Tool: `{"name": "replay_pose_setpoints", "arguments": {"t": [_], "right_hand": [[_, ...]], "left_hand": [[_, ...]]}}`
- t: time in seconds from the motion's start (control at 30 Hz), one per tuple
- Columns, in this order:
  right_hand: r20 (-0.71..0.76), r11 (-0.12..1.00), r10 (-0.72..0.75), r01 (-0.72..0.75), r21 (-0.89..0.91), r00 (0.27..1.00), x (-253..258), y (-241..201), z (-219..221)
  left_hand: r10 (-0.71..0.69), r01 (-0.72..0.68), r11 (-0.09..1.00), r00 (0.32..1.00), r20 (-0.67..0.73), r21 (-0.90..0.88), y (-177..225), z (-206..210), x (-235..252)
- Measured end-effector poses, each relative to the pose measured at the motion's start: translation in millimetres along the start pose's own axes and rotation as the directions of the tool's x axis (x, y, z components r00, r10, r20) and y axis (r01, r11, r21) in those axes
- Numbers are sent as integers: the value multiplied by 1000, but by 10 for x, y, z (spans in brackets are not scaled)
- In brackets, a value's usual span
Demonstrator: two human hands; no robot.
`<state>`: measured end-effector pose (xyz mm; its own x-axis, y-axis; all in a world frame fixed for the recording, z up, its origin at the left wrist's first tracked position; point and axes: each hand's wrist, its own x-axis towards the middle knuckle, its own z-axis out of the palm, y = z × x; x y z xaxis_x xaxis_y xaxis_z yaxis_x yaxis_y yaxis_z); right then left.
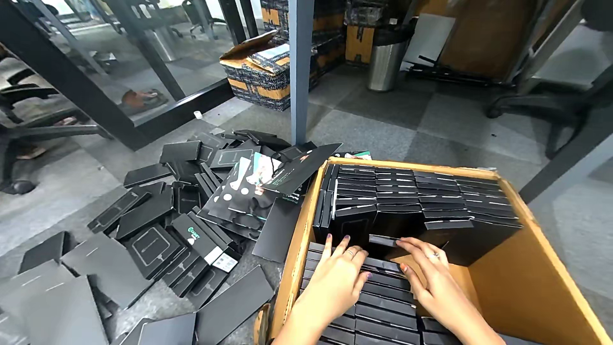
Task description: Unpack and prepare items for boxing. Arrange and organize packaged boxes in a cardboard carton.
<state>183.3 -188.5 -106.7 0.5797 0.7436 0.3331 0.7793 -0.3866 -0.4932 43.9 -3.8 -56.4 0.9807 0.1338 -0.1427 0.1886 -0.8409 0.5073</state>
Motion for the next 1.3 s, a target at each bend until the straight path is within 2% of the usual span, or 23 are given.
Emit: {"name": "replay_pose_setpoints", "arguments": {"t": [0.1,0.27,0.33,0.4,0.63,0.8,1.0,1.17,1.3], "right_hand": [[46,999,51,-52,11,998,6,-50,-6],[318,977,160,-196,86,935,27,-114,-63],[373,970,160,-216,113,914,56,-126,-85],[382,970,141,-204,130,913,66,-138,-97],[277,971,16,-80,224,961,46,-57,-89],[191,981,7,-43,189,982,60,-55,-33],[429,951,148,-247,186,891,132,-104,-70],[537,893,215,-387,230,815,160,-94,-57],[565,881,229,-416,227,793,162,-82,-55]], "left_hand": [[-17,17,1000,1000,9,-23,26,-20,2],[-41,41,999,999,6,-31,44,-21,1],[-45,45,998,999,8,-38,40,-22,4],[-37,37,999,999,-4,-39,29,-12,6],[1,-1,999,1000,1,-54,7,2,5],[17,-15,999,999,44,-45,-6,-16,29],[5,-3,1000,997,82,-25,-38,-11,40],[10,-7,1000,993,114,-28,-39,-34,44],[-3,6,1000,991,133,-21,-24,-37,64]]}}
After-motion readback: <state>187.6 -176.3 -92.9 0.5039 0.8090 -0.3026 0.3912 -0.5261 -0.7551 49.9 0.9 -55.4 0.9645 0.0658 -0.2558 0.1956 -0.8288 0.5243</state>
